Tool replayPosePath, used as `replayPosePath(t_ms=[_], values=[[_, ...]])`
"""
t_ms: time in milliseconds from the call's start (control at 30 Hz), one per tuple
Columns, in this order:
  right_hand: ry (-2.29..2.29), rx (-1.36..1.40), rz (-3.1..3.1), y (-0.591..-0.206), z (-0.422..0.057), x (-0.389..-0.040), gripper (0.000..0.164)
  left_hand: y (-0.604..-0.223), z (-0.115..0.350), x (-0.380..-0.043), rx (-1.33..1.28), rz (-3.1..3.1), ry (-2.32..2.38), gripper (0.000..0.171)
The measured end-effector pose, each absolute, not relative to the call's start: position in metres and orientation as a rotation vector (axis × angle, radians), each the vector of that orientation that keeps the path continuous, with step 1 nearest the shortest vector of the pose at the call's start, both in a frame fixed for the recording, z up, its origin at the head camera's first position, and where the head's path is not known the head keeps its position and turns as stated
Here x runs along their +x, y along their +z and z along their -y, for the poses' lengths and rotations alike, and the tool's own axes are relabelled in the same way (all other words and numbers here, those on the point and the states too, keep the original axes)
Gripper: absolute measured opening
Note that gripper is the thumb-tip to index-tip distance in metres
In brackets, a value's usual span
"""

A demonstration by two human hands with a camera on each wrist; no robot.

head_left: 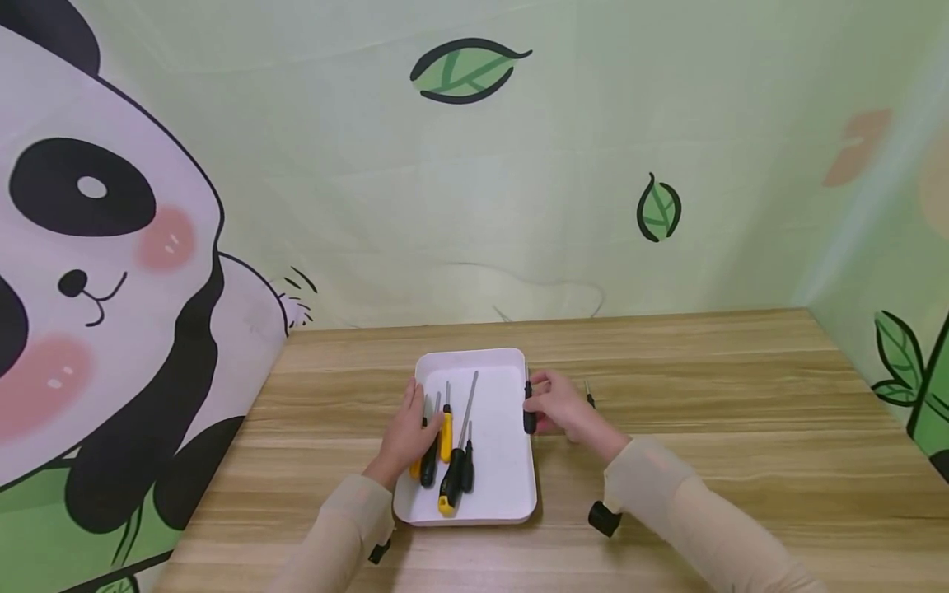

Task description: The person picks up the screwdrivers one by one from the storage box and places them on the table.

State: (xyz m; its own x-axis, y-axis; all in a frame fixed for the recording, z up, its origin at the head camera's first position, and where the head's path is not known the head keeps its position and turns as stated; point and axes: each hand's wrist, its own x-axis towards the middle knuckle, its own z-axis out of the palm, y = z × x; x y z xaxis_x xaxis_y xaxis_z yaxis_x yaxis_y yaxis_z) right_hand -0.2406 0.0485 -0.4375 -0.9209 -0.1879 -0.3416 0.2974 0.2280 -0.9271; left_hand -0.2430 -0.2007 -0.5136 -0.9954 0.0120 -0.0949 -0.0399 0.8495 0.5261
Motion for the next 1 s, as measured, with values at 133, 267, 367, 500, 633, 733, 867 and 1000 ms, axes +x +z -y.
replayPosePath(t_ms=[133, 267, 367, 500, 633, 733, 867, 1000], values=[[-1.762, 0.089, -2.131, -0.438, -0.054, -0.244, 0.045, -0.513, 0.201, -0.243, -0.021, -2.931, 0.832, 0.073], [-1.775, 0.09, -2.135, -0.439, -0.061, -0.247, 0.046, -0.512, 0.201, -0.243, -0.016, -2.931, 0.833, 0.072], [-1.788, 0.099, -2.133, -0.441, -0.067, -0.249, 0.047, -0.512, 0.201, -0.243, -0.013, -2.934, 0.839, 0.072], [-1.807, 0.091, -2.135, -0.441, -0.074, -0.25, 0.047, -0.511, 0.201, -0.241, -0.006, -2.941, 0.839, 0.072], [-1.814, 0.067, -2.143, -0.442, -0.081, -0.25, 0.045, -0.512, 0.201, -0.241, -0.006, -2.94, 0.833, 0.072], [-1.816, 0.054, -2.144, -0.444, -0.087, -0.252, 0.046, -0.512, 0.201, -0.242, -0.002, -2.942, 0.828, 0.072], [-1.823, 0.057, -2.146, -0.448, -0.094, -0.254, 0.048, -0.512, 0.202, -0.241, 0.008, -2.945, 0.835, 0.072], [-1.83, 0.077, -2.151, -0.451, -0.102, -0.256, 0.048, -0.513, 0.202, -0.241, 0.016, -2.944, 0.845, 0.072]])
